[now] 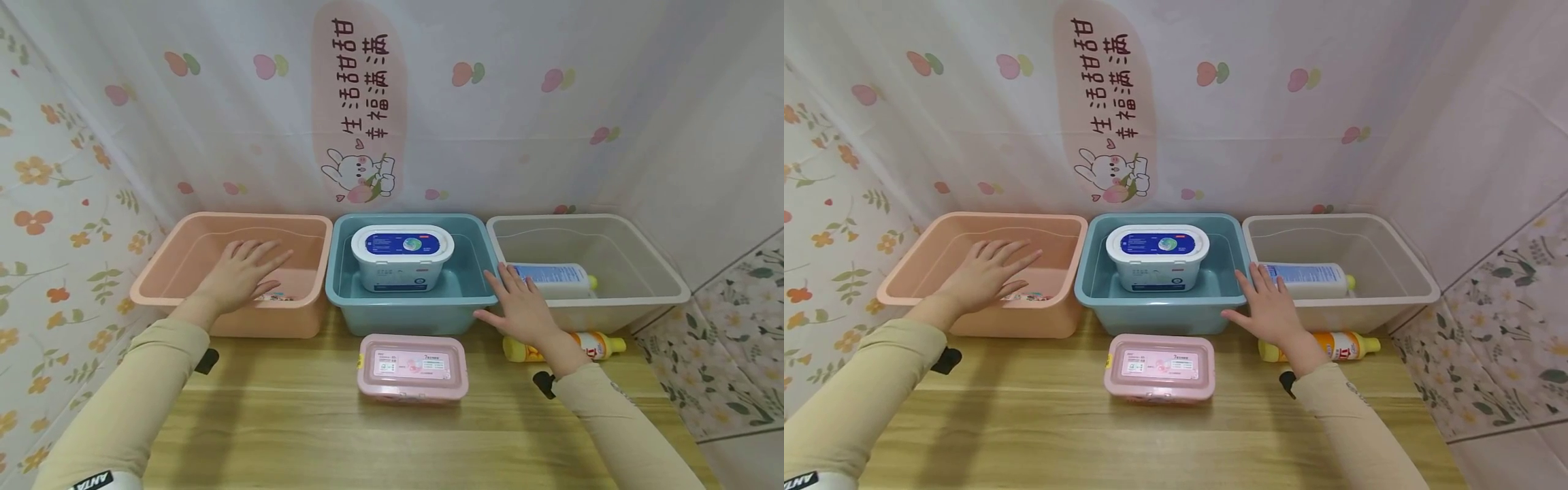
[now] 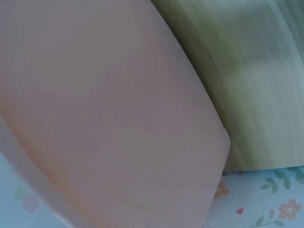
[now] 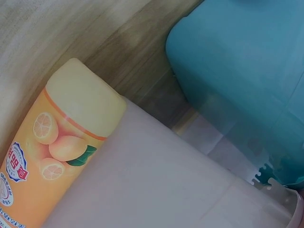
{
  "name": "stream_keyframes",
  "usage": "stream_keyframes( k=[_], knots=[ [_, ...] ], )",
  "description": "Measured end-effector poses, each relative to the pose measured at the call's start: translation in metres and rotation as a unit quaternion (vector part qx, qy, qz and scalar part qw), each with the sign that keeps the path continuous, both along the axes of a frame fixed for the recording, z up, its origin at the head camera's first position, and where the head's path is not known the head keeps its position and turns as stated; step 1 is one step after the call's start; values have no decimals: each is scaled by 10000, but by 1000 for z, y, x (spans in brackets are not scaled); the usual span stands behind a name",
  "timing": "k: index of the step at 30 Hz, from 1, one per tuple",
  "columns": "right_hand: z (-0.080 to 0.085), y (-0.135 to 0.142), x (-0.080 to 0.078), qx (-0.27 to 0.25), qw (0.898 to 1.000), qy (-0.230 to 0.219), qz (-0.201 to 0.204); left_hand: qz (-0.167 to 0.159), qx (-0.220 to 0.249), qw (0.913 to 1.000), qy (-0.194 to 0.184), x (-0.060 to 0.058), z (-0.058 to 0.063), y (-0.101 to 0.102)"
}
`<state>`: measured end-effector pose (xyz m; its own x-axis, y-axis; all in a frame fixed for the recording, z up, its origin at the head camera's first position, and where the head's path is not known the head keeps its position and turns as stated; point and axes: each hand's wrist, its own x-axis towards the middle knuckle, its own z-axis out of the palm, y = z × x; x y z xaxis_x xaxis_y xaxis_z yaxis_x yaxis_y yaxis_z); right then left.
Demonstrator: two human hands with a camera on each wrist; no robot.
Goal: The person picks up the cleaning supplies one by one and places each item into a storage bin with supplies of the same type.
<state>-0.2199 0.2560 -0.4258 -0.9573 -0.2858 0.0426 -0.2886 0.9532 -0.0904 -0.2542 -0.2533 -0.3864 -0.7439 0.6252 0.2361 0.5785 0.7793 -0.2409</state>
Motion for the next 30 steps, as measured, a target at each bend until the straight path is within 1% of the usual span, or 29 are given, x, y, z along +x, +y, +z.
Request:
stream_keyframes(
  k=[5, 16, 21, 25, 30],
  knots=[
    [0, 0, 0, -3, 10000, -2, 4, 69, 170, 9997, -164, 3, 1, 0],
    [0, 1, 1, -17, 10000, 60, 30, 155, 372, 9984, -409, 7, -3, 2],
    [1, 1, 1, 20, 10000, 17, 11, -4, 512, 9978, -432, 11, -4, 8],
    [2, 0, 1, -2, 10000, -20, -11, -58, 503, 9979, -394, 12, -4, 15],
    [3, -1, 1, 14, 10000, -29, -13, 104, 328, 9979, -554, 14, -2, 22]
  ],
)
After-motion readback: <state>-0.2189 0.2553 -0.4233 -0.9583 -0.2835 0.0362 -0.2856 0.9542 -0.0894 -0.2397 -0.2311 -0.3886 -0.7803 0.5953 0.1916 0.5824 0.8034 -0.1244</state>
